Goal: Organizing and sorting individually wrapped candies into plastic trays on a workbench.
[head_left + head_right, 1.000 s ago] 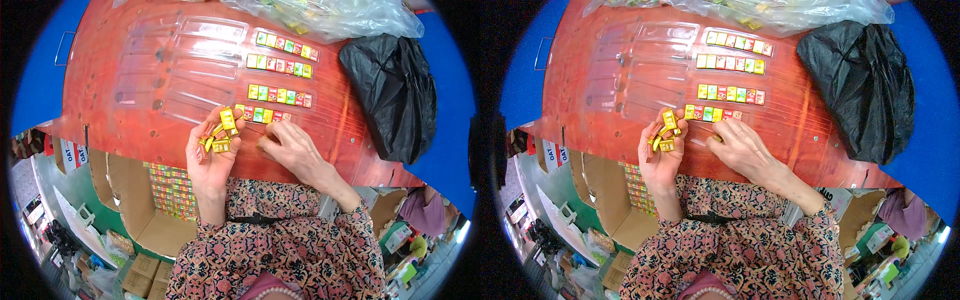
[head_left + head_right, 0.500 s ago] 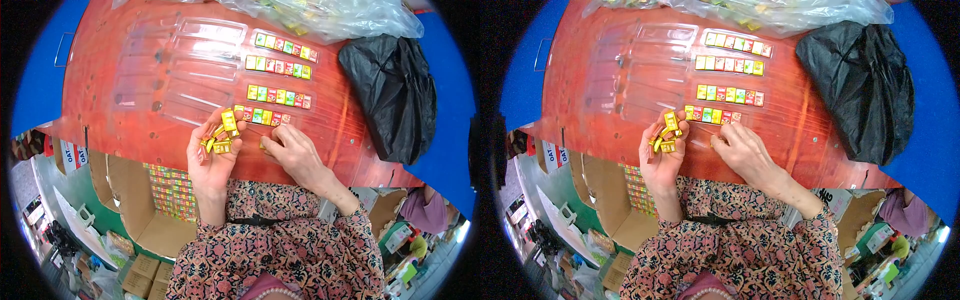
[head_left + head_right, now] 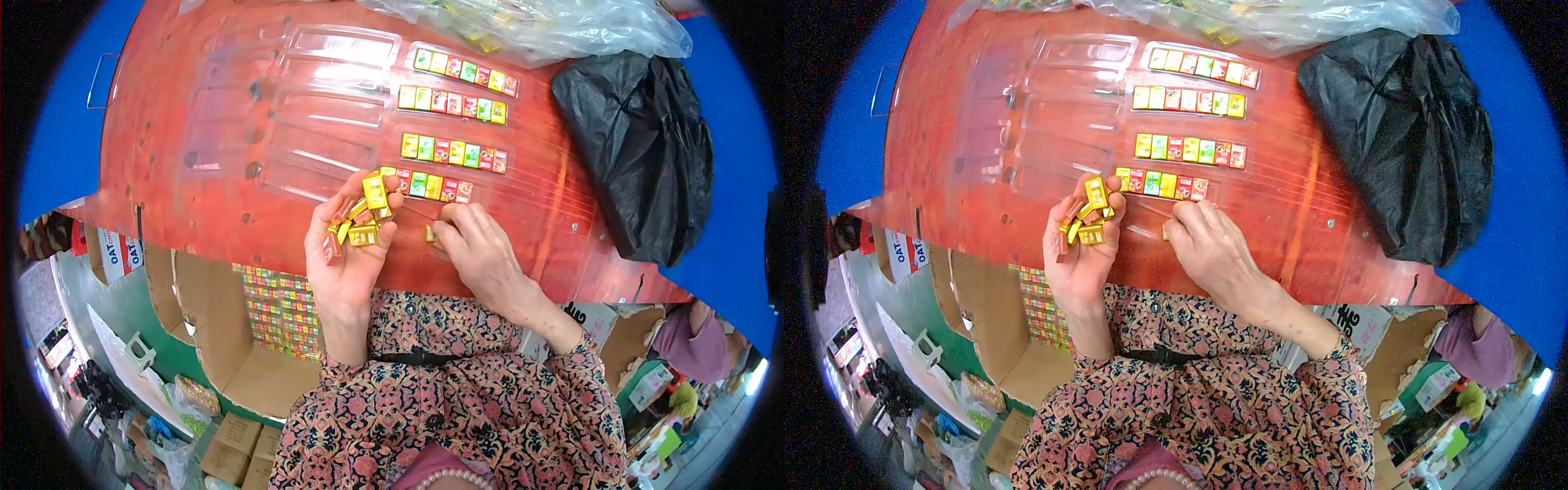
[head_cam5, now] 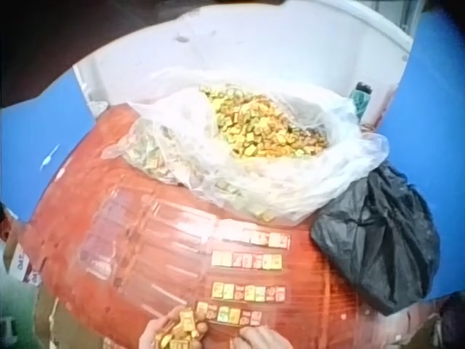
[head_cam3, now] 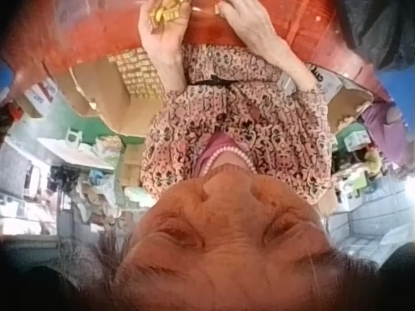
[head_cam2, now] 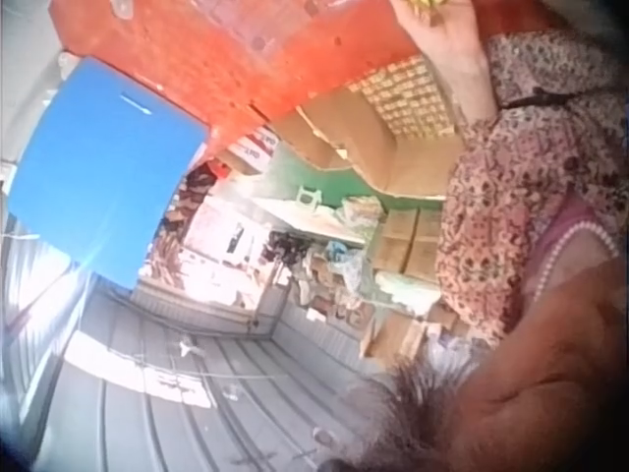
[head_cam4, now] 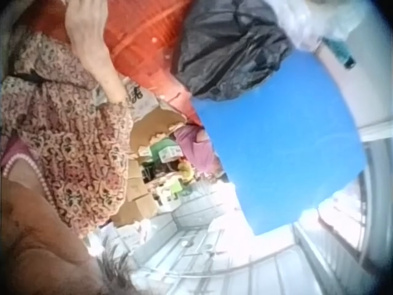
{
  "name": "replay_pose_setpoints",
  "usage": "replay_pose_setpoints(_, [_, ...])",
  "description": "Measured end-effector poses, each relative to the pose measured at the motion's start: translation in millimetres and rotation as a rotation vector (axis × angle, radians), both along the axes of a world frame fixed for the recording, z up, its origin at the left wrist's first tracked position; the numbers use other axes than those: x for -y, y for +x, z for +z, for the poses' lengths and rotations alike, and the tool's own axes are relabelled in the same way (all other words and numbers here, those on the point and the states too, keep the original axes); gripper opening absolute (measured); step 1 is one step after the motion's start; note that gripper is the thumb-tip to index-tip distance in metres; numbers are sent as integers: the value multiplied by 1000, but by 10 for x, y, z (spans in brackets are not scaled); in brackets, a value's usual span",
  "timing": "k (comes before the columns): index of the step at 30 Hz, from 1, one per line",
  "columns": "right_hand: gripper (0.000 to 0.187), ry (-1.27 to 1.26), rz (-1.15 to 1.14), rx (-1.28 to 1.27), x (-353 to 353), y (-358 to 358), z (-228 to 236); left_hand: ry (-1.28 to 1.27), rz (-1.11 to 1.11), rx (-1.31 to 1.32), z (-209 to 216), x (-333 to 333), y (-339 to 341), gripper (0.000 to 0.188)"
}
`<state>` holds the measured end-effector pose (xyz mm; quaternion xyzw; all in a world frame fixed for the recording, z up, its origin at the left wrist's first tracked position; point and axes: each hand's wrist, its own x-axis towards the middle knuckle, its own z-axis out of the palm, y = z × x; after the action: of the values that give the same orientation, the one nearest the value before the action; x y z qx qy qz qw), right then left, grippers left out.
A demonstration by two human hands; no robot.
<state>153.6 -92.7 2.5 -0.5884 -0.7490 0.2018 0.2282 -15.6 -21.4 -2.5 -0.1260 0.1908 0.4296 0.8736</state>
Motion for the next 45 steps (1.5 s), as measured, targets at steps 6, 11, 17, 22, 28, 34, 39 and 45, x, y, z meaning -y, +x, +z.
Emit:
replay_pose_setpoints(6, [19,-59,-132,-227,-17,50,40,-8,4,64,-38,-17,-15,35])
replay_pose_setpoints(11, [20,-118,-245,-418,-22,93,135,24,1,61,-23,-1,-21,38])
replay_pose_setpoints(17, [10,-111,-290,-524,-70,280,212,73,-30,44,-39,14,28,40])
replay_pose_setpoints(22, [15,-533,-336,-1202,-80,341,267,83,-33,33,-23,0,69,41])
replay_pose_setpoints(28, [22,-744,-261,-1602,-235,103,482,109,-22,-15,29,-10,143,45])
replay_pose_setpoints(34, [7,-431,-145,-1200,-312,-134,349,131,12,-17,80,0,189,48])
replay_pose_setpoints(39, [17,-2,-33,-207,-262,-438,393,201,-4,-104,157,16,284,52])
replay_pose_setpoints(45, [30,234,64,57,-317,-530,328,211,-13,-83,139,47,260,52])
